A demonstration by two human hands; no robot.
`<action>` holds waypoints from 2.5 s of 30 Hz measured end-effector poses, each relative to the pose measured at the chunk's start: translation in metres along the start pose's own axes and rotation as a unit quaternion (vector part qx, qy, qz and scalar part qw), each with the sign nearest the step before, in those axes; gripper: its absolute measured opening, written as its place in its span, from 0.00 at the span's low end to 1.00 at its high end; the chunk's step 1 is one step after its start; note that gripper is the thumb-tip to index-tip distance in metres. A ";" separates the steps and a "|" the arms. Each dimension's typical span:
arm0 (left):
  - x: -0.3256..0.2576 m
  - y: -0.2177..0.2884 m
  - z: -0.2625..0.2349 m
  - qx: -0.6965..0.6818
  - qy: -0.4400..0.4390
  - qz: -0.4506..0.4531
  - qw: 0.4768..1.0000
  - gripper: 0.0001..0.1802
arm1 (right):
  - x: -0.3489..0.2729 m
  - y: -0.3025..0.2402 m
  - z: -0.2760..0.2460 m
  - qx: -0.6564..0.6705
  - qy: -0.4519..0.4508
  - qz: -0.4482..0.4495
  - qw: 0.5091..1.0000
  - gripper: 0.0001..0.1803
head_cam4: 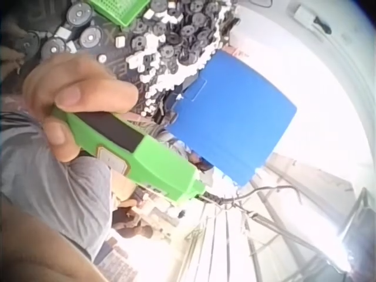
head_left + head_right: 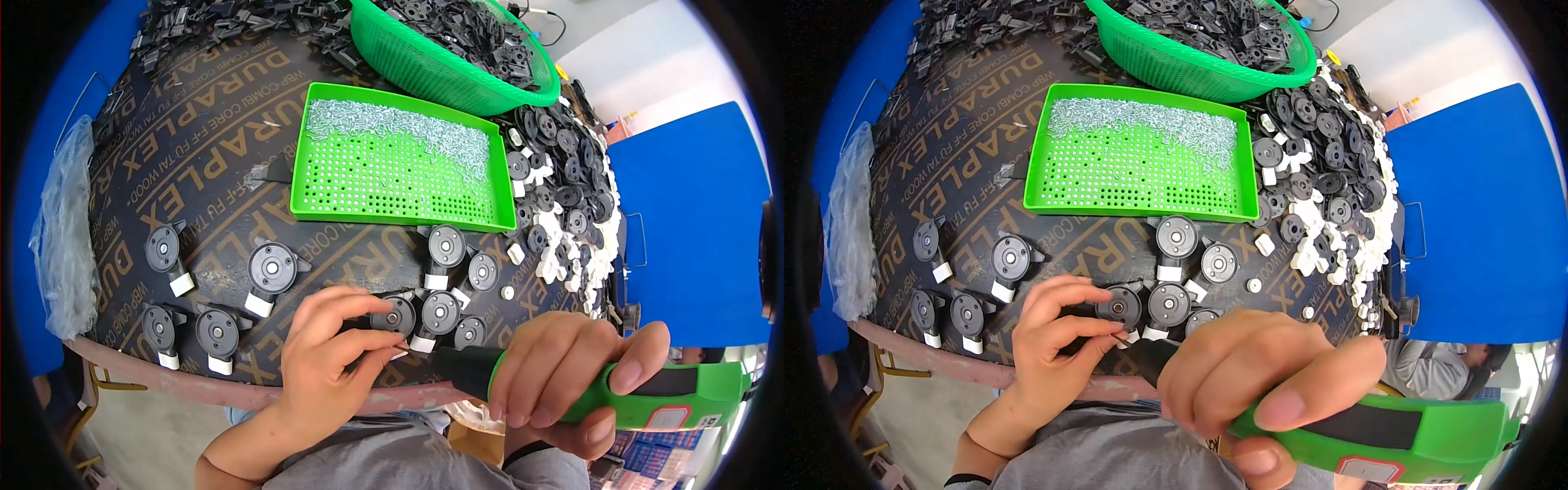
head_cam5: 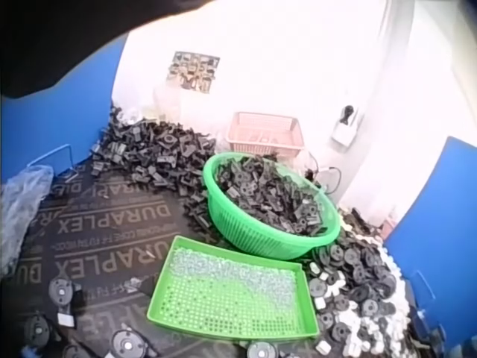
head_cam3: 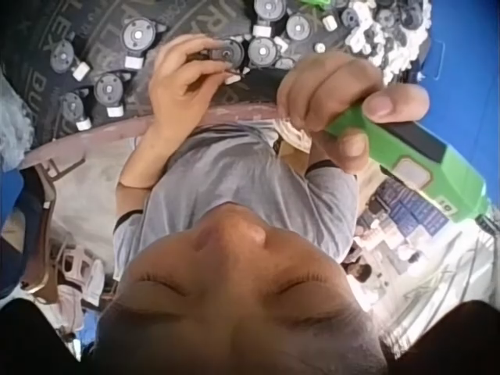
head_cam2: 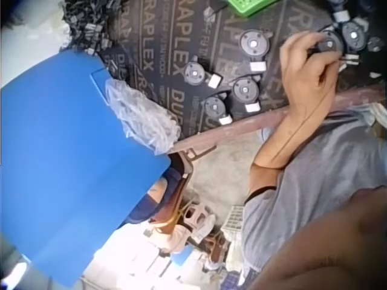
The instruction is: Assembling small plastic housings and metal components using a motorized screwdriver.
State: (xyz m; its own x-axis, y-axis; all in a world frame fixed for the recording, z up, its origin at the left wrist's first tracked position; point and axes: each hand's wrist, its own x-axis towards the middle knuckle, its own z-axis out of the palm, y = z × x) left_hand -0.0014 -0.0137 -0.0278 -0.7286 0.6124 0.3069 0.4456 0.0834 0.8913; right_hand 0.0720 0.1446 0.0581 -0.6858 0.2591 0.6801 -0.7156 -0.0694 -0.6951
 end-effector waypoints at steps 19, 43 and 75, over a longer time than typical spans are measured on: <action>0.003 0.006 0.000 0.138 -0.070 -0.033 0.987 0.28 | 0.004 0.005 0.003 -0.167 -0.019 0.051 0.984 0.17; 0.005 0.002 -0.002 0.109 -0.074 -0.033 0.991 0.32 | 0.061 0.048 -0.037 -0.205 0.112 0.036 0.972 0.15; 0.009 -0.006 -0.008 0.066 -0.086 -0.049 0.993 0.29 | 0.031 0.013 0.005 -0.079 -0.162 0.039 0.983 0.16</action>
State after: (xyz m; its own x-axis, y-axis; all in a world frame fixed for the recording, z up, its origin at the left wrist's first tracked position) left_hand -0.0149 -0.0156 -0.0279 -0.6775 0.7204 0.1485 0.4491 0.2453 0.8591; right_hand 0.0413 0.1470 0.0711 -0.7625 -0.0631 0.6439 -0.6469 0.0799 -0.7583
